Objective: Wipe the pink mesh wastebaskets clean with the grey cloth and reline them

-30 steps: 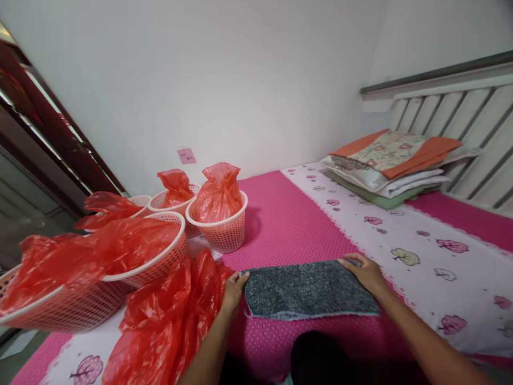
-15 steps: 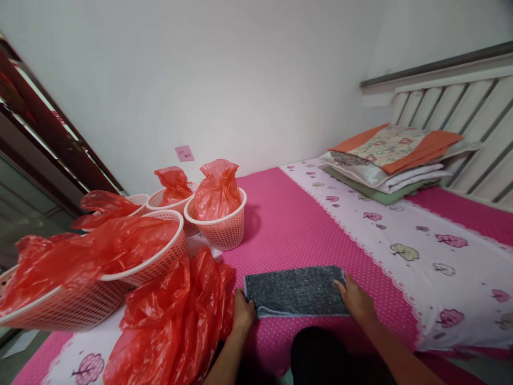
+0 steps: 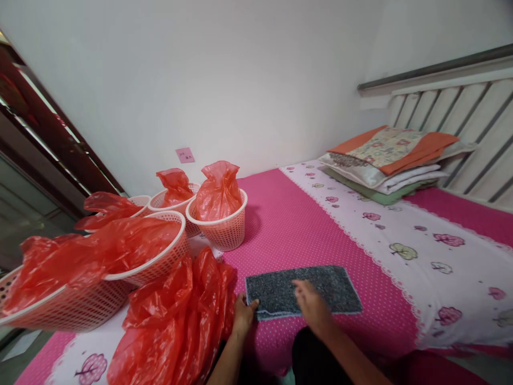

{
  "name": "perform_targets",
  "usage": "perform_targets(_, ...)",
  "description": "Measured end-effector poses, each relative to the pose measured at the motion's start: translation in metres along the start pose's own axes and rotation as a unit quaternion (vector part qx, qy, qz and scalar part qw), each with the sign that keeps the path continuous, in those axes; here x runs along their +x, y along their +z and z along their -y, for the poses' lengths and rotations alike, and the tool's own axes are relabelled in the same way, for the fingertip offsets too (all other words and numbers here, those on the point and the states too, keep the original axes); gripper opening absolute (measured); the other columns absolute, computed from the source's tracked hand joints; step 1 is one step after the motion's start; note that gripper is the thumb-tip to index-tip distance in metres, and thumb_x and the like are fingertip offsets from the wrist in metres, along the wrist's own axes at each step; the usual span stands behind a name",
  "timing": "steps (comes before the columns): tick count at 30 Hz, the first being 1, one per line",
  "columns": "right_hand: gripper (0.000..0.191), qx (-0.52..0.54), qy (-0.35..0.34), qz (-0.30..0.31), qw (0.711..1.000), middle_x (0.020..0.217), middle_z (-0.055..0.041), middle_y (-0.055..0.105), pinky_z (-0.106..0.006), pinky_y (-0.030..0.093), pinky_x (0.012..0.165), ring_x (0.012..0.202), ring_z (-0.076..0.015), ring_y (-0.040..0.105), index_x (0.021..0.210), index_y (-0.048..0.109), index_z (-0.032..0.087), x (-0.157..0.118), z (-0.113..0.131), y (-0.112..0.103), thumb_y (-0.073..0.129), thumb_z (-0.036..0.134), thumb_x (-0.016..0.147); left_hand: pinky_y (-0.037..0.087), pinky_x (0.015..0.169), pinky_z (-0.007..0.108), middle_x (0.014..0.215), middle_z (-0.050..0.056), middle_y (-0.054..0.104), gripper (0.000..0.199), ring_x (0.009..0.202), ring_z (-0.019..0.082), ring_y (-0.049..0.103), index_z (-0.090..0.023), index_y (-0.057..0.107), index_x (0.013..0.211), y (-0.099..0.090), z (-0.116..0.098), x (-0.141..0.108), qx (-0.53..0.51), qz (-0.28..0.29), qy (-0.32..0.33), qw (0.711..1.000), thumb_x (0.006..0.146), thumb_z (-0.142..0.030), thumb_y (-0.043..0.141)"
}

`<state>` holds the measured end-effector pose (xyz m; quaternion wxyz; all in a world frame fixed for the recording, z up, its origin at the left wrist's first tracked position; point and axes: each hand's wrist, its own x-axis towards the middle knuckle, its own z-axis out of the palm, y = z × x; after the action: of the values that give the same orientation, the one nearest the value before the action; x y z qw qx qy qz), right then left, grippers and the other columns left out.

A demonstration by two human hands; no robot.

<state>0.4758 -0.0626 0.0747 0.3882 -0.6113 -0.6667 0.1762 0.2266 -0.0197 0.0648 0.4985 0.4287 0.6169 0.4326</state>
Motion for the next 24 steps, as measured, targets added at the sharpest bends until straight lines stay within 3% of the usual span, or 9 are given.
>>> perform_targets(2, 0.036, 0.005, -0.019, 0.119, 0.993, 0.119, -0.0137, 0.072, -0.042, 0.052, 0.104, 0.115, -0.0290, 0.067, 0.122, 0.071, 0.020, -0.008, 0.033, 0.034, 0.046, 0.023, 0.096, 0.057, 0.074, 0.038, 0.077, 0.006, 0.074, 0.036, 0.072, 0.025, 0.071, -0.022, 0.062, 0.081, 0.001, 0.000, 0.000, -0.022, 0.010, 0.005, 1.000, 0.057, -0.039, 0.084)
perform_targets(5, 0.030, -0.045, 0.013, 0.163, 0.985, 0.117, -0.0159, 0.072, -0.045, 0.052, 0.102, 0.113, -0.0333, 0.067, 0.110, 0.076, 0.018, -0.012, 0.056, 0.059, 0.056, 0.017, 0.088, 0.057, 0.073, 0.038, 0.075, 0.005, 0.074, 0.030, 0.070, 0.025, 0.070, -0.021, 0.064, 0.080, -0.001, -0.004, -0.003, -0.036, 0.012, 0.018, 0.999, 0.057, -0.031, 0.080)
perform_targets(9, 0.033, 0.084, 0.053, 0.106, 0.989, 0.117, -0.0150, 0.075, -0.044, 0.051, 0.105, 0.115, -0.0305, 0.069, 0.112, 0.075, 0.019, -0.004, 0.051, 0.053, 0.048, 0.033, 0.099, 0.058, 0.082, 0.038, 0.091, 0.007, 0.078, 0.034, 0.083, 0.026, 0.072, -0.021, 0.068, 0.094, 0.009, -0.020, -0.011, -0.052, 0.022, 0.060, 0.997, 0.061, -0.028, 0.073)
perform_targets(13, 0.055, 0.272, 0.120, 0.057, 0.953, 0.115, -0.0127, 0.079, -0.043, 0.058, 0.095, 0.106, -0.0304, 0.075, 0.129, 0.068, 0.020, 0.012, 0.037, 0.039, 0.050, 0.059, 0.096, 0.056, 0.088, 0.036, 0.106, 0.009, 0.078, 0.052, 0.092, 0.024, 0.072, -0.018, 0.067, 0.120, 0.051, -0.039, -0.024, -0.035, 0.097, 0.133, 0.986, 0.069, -0.030, 0.072)
perform_targets(16, 0.049, 0.217, 0.144, 0.022, 0.965, 0.106, -0.0119, 0.080, -0.039, 0.059, 0.089, 0.098, -0.0296, 0.077, 0.122, 0.069, 0.017, 0.023, 0.020, 0.029, 0.052, 0.054, 0.093, 0.055, 0.080, 0.031, 0.103, 0.008, 0.077, 0.062, 0.086, 0.021, 0.070, -0.018, 0.066, 0.129, 0.083, -0.041, -0.030, -0.022, 0.189, 0.116, 0.975, 0.068, -0.026, 0.075)
perform_targets(17, 0.043, 0.180, 0.155, 0.009, 0.971, 0.103, -0.0123, 0.080, -0.038, 0.058, 0.089, 0.097, -0.0293, 0.076, 0.117, 0.070, 0.017, 0.026, 0.013, 0.025, 0.053, 0.047, 0.092, 0.054, 0.076, 0.030, 0.098, 0.007, 0.076, 0.062, 0.081, 0.019, 0.068, -0.017, 0.067, 0.128, 0.090, -0.039, -0.029, -0.025, 0.193, 0.099, 0.976, 0.066, -0.024, 0.075)
perform_targets(19, 0.031, 0.124, 0.181, -0.007, 0.976, 0.099, -0.0142, 0.079, -0.038, 0.056, 0.090, 0.096, -0.0297, 0.076, 0.107, 0.071, 0.016, 0.029, -0.003, 0.019, 0.055, 0.034, 0.088, 0.054, 0.073, 0.029, 0.091, 0.006, 0.074, 0.054, 0.075, 0.018, 0.066, -0.015, 0.070, 0.119, 0.094, -0.031, -0.023, -0.035, 0.143, 0.068, 0.987, 0.065, -0.022, 0.075)
perform_targets(22, 0.021, 0.073, 0.211, -0.012, 0.975, 0.095, -0.0158, 0.079, -0.038, 0.055, 0.089, 0.094, -0.0306, 0.076, 0.099, 0.070, 0.016, 0.029, -0.022, 0.012, 0.057, 0.025, 0.085, 0.054, 0.086, 0.031, 0.091, 0.008, 0.073, 0.037, 0.086, 0.021, 0.069, -0.015, 0.072, 0.102, 0.084, -0.019, -0.008, -0.046, 0.036, 0.047, 0.997, 0.067, -0.026, 0.077)
perform_targets(24, 0.024, 0.044, 0.224, -0.011, 0.973, 0.099, -0.0177, 0.078, -0.040, 0.054, 0.090, 0.097, -0.0322, 0.075, 0.105, 0.069, 0.014, 0.025, -0.028, 0.010, 0.059, 0.025, 0.086, 0.054, 0.091, 0.033, 0.093, 0.010, 0.075, 0.034, 0.092, 0.023, 0.071, -0.015, 0.071, 0.097, 0.077, -0.014, 0.003, -0.049, 0.024, 0.030, 0.998, 0.068, -0.031, 0.081)
